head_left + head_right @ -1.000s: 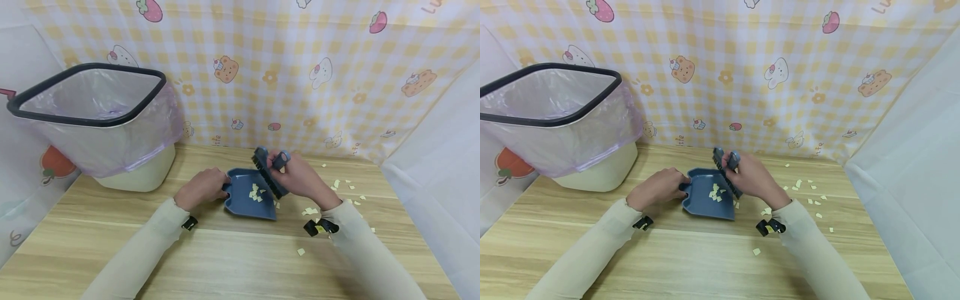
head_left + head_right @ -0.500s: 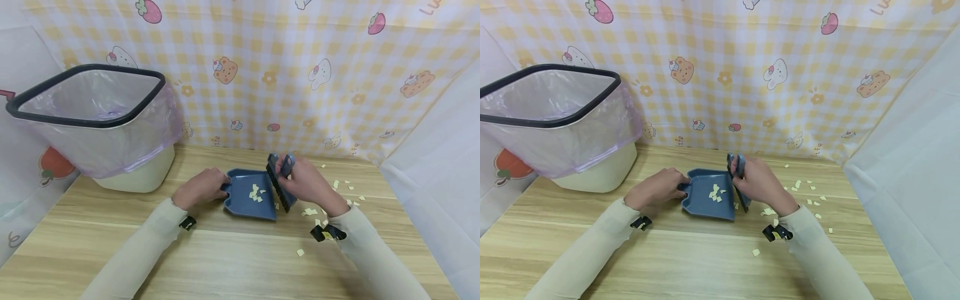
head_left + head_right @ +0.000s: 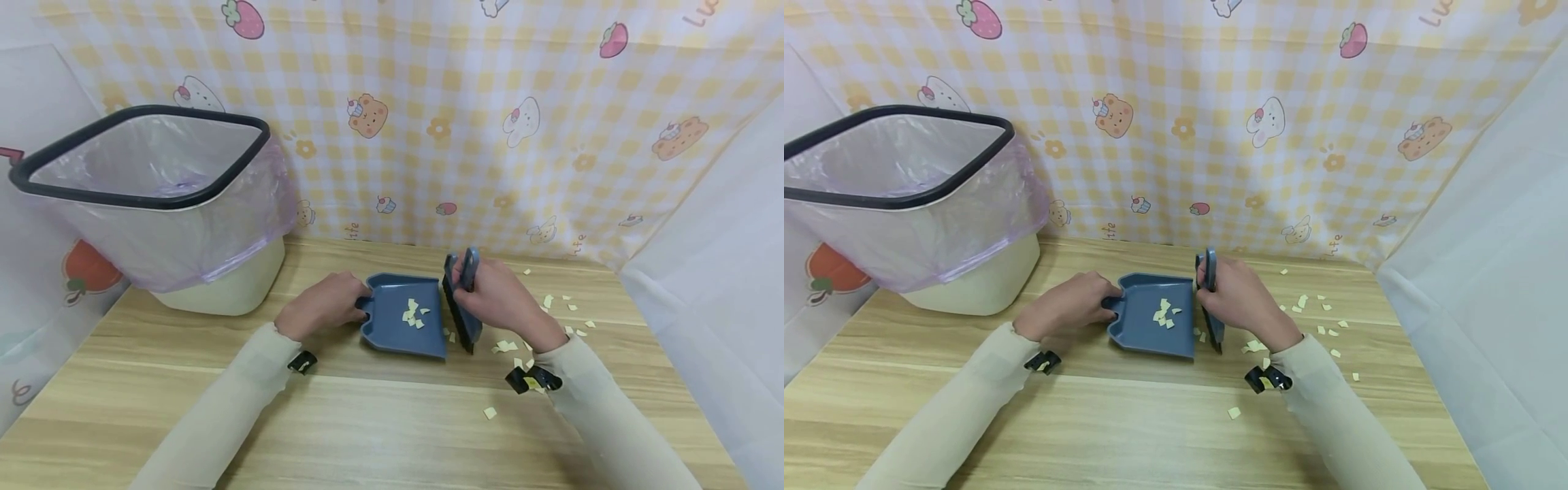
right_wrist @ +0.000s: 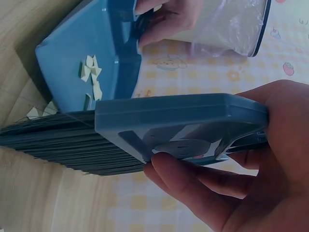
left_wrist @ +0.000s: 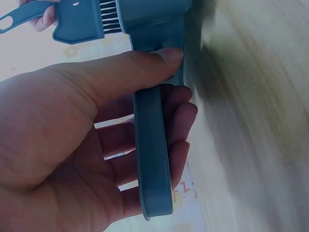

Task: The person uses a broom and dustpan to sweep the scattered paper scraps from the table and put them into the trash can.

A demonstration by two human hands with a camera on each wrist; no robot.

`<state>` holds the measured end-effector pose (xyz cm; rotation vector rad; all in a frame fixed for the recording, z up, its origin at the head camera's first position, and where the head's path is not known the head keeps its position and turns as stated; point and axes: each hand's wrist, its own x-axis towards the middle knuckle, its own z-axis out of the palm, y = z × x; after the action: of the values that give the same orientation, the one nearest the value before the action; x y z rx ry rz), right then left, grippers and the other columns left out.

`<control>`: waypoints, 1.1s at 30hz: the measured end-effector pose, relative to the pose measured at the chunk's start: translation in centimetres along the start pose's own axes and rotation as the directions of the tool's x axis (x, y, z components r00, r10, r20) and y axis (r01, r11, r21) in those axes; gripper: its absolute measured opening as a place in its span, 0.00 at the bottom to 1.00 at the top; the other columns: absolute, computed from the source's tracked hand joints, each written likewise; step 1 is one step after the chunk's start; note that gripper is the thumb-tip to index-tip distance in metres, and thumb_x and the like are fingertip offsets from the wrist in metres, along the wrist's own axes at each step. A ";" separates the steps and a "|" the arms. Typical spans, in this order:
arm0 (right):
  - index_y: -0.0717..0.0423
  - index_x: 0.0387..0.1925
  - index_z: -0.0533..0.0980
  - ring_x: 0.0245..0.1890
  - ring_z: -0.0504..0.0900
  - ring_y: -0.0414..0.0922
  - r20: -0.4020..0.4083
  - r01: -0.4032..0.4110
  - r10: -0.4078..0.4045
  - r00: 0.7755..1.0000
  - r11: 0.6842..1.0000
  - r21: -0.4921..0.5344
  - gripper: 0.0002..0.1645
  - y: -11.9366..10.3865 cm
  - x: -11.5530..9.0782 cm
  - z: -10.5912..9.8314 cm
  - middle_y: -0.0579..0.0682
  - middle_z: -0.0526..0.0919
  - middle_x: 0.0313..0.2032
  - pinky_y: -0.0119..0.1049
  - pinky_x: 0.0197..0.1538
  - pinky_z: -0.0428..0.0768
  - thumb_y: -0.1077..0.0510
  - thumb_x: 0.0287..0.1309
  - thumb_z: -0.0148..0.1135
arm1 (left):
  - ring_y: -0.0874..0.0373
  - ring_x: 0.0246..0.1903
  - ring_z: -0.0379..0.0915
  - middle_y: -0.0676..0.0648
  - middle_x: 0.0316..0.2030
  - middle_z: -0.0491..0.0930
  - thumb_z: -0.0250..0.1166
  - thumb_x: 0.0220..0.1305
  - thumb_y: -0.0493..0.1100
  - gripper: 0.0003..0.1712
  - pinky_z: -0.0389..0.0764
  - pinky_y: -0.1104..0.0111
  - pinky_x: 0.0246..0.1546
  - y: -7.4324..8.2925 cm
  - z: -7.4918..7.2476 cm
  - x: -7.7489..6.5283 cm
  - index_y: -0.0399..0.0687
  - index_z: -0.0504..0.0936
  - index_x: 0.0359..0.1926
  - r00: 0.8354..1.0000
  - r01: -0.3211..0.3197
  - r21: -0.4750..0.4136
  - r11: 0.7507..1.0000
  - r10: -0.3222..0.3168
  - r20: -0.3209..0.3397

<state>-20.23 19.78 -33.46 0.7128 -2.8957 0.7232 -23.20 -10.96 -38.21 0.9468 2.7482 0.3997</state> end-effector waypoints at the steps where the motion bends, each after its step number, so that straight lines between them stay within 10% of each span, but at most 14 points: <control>1: 0.53 0.40 0.79 0.28 0.80 0.47 0.006 -0.005 0.005 1.000 1.000 -0.001 0.06 0.0 0.0 0.0 0.43 0.80 0.24 0.49 0.39 0.79 0.64 0.62 0.65 | 0.57 0.31 0.72 0.49 0.33 0.79 0.78 0.71 0.39 0.14 0.72 0.67 0.31 0.0 -0.1 -0.1 0.36 0.91 0.53 1.000 0.001 0.000 1.000 -0.001 0.001; 33: 0.54 0.39 0.79 0.27 0.78 0.46 0.060 -0.099 0.098 0.993 0.995 0.010 0.02 -0.4 0.1 0.4 0.45 0.78 0.22 0.45 0.36 0.77 0.60 0.67 0.62 | 0.55 0.36 0.75 0.48 0.37 0.84 0.77 0.71 0.40 0.13 0.79 0.61 0.40 0.3 -2.6 -2.0 0.37 0.92 0.52 0.999 -0.007 0.073 0.997 0.010 -0.035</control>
<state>-20.12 19.24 -33.66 0.6062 -3.0013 0.7434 -22.21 -12.50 -35.49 0.9786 2.8086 0.3225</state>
